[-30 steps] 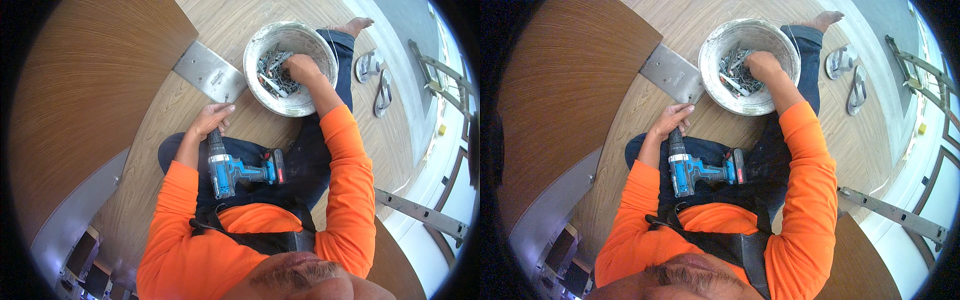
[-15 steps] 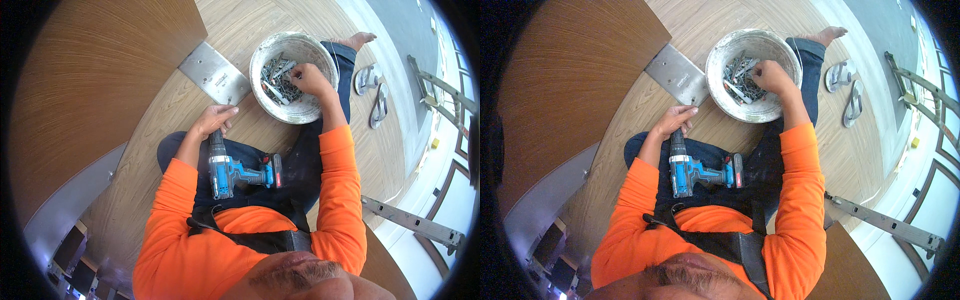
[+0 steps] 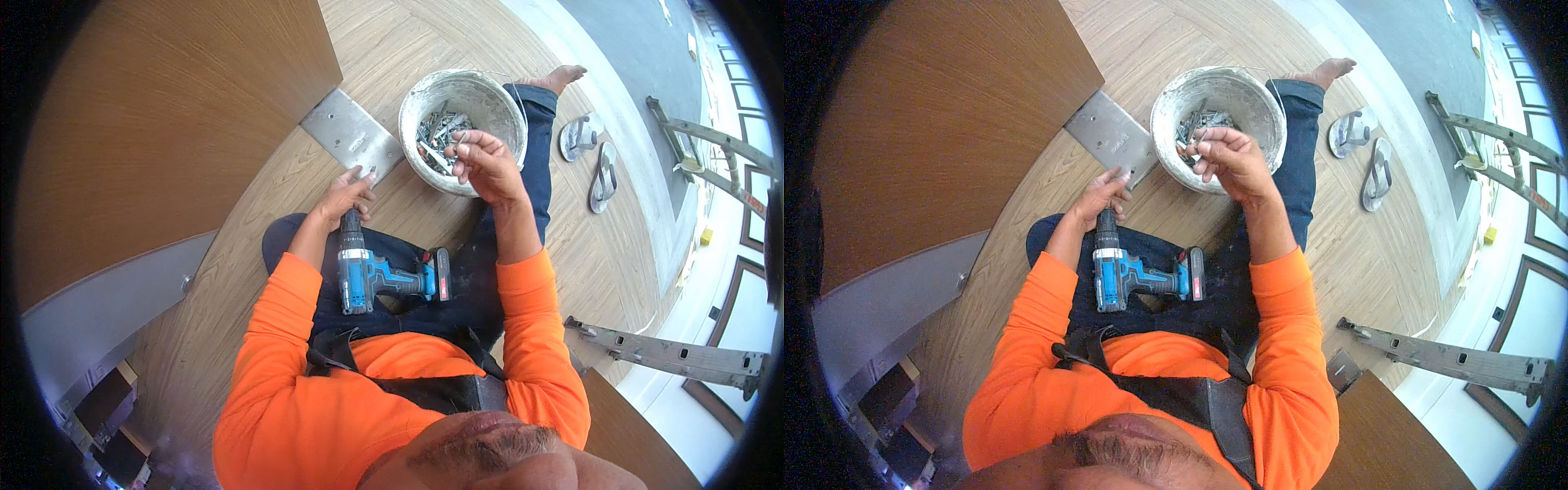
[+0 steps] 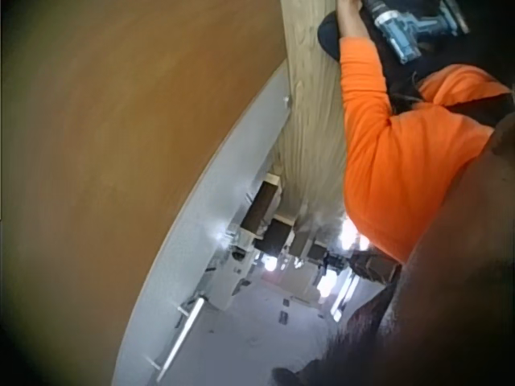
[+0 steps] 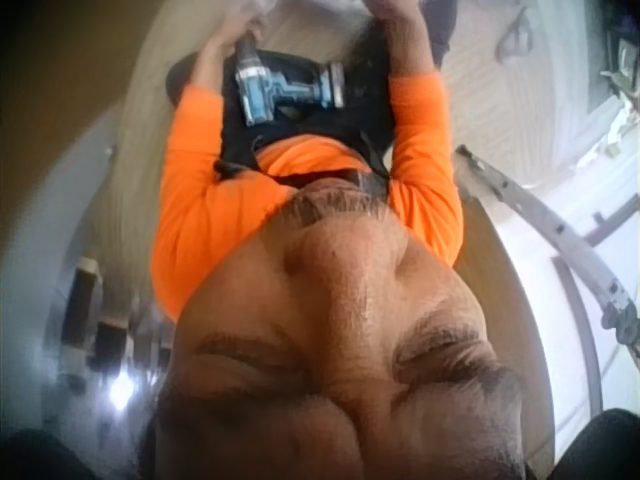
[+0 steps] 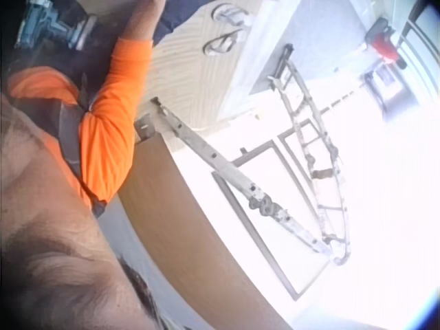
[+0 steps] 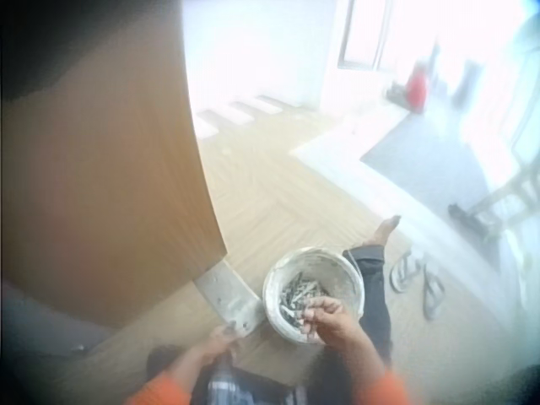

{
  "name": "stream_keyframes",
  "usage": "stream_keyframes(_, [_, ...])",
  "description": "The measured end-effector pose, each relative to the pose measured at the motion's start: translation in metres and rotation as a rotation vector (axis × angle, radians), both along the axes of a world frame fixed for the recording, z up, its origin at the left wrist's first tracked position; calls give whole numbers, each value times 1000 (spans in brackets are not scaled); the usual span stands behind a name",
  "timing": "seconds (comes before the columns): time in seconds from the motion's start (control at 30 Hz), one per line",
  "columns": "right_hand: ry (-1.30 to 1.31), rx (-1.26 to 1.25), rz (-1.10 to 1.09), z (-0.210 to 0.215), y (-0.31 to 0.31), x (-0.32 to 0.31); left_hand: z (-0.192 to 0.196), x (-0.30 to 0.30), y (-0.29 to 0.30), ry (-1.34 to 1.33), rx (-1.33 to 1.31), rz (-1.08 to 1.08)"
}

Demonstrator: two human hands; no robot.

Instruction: The person is sitting on the floor and using a cordless drill to attach a metal bracket to a wooden panel. They repeatedly pick up screws from a bucket and drive them into the bracket.

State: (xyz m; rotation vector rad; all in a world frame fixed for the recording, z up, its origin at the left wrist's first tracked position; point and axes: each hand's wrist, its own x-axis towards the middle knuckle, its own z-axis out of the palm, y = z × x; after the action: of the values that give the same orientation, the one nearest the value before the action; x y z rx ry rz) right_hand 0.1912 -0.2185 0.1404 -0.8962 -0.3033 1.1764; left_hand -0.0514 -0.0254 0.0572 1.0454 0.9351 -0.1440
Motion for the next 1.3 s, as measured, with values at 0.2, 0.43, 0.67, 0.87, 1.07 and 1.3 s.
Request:
stream_keyframes(0.2, [209, 128, 15, 3, -26, -46, 16, -20, -4, -187, -260, 231])
stream_keyframes(0.43, [353, 227, 127, 11, -29, -87, 73, -39, -28, -531, -352, 127])
stream_keyframes(0.67, [523, 271, 215, 16, -25, -120, 115, -49, -53, -641, -492, 52])
stream_keyframes(0.87, [665, 216, 260, 15, -22, -141, 128, -56, -64, -521, -378, 65])
stream_keyframes(1.07, [718, 238, 324, 29, -18, -157, 146, -53, -69, -440, -276, -22])
stream_keyframes(1.3, [466, 20, 282, 21, -21, -164, 132, -55, -66, -496, -274, -26])
